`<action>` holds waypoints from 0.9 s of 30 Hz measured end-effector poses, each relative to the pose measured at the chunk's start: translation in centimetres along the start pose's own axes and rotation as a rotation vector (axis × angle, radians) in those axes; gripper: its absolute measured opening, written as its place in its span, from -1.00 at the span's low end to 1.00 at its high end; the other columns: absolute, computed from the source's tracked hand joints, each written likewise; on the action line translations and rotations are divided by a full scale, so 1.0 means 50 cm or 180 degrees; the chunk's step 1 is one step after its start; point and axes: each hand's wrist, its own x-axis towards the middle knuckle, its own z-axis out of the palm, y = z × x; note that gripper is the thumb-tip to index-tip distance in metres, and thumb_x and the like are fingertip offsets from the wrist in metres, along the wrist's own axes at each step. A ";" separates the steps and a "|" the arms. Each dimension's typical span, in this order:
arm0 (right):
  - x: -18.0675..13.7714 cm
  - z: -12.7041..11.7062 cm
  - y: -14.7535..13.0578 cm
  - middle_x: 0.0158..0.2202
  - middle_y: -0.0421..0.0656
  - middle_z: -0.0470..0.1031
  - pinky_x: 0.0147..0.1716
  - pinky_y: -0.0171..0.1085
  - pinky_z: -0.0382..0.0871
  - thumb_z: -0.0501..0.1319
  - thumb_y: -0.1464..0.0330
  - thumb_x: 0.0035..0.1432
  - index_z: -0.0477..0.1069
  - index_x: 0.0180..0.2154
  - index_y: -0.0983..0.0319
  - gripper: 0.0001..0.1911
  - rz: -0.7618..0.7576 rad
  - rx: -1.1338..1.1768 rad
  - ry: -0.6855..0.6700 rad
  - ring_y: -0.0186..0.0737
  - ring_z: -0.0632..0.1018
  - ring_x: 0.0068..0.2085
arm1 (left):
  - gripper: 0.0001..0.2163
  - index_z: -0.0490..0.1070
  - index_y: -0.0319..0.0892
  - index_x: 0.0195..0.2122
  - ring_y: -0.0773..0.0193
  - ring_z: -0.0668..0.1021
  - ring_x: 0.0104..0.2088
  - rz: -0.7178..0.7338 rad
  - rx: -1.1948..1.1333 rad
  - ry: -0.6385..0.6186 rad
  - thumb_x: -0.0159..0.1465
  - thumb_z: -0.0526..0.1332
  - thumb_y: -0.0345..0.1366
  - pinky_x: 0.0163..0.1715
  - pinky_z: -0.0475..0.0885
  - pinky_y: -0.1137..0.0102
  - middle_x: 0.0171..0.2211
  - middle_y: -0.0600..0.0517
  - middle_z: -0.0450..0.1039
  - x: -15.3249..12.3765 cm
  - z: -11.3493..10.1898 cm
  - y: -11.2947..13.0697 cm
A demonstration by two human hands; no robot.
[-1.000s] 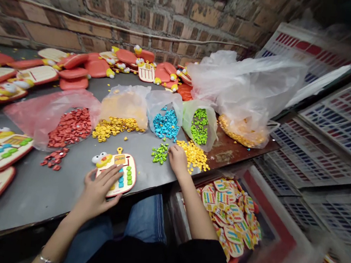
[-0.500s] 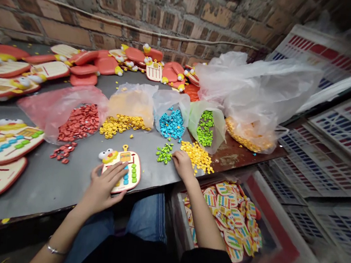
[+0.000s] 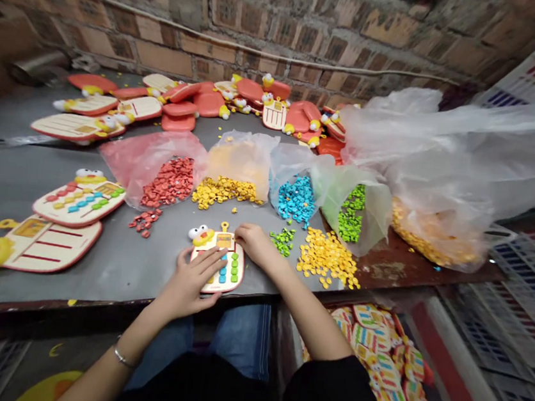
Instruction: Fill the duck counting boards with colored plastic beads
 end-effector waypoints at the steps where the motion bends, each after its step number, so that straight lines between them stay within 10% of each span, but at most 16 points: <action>1: 0.009 0.000 0.001 -0.39 -0.12 0.48 -0.29 -0.33 0.33 0.19 0.56 0.15 0.44 -0.43 0.29 -0.86 -0.0026 -0.0021 -0.0085 -0.26 0.48 -0.33 | -0.50 0.28 -0.10 0.18 -0.07 0.29 0.24 0.0011 -0.0019 -0.0009 0.18 0.17 -0.19 0.17 -0.04 -0.04 0.25 -0.12 0.24 0.000 0.000 -0.001; 14: 0.175 -0.040 0.060 -0.46 -0.20 0.57 -0.45 -0.40 0.23 0.47 0.35 -0.20 0.53 -0.38 0.30 -0.72 0.0251 0.0266 -0.2502 -0.31 0.49 -0.44 | -0.48 0.28 -0.08 0.18 -0.06 0.27 0.25 0.0002 -0.0164 -0.0033 0.20 0.19 -0.08 0.18 -0.06 -0.05 0.26 -0.10 0.23 -0.001 0.009 -0.011; 27: 0.208 -0.034 0.059 -0.61 -0.26 0.50 -0.50 -0.39 0.17 0.52 0.25 -0.38 0.53 -0.51 0.28 -0.66 0.0025 0.0076 -0.2739 -0.32 0.45 -0.52 | -0.48 0.28 -0.05 0.17 -0.04 0.28 0.24 -0.0009 -0.0108 -0.0034 0.19 0.19 -0.06 0.18 -0.05 -0.03 0.25 -0.09 0.25 -0.002 0.009 -0.012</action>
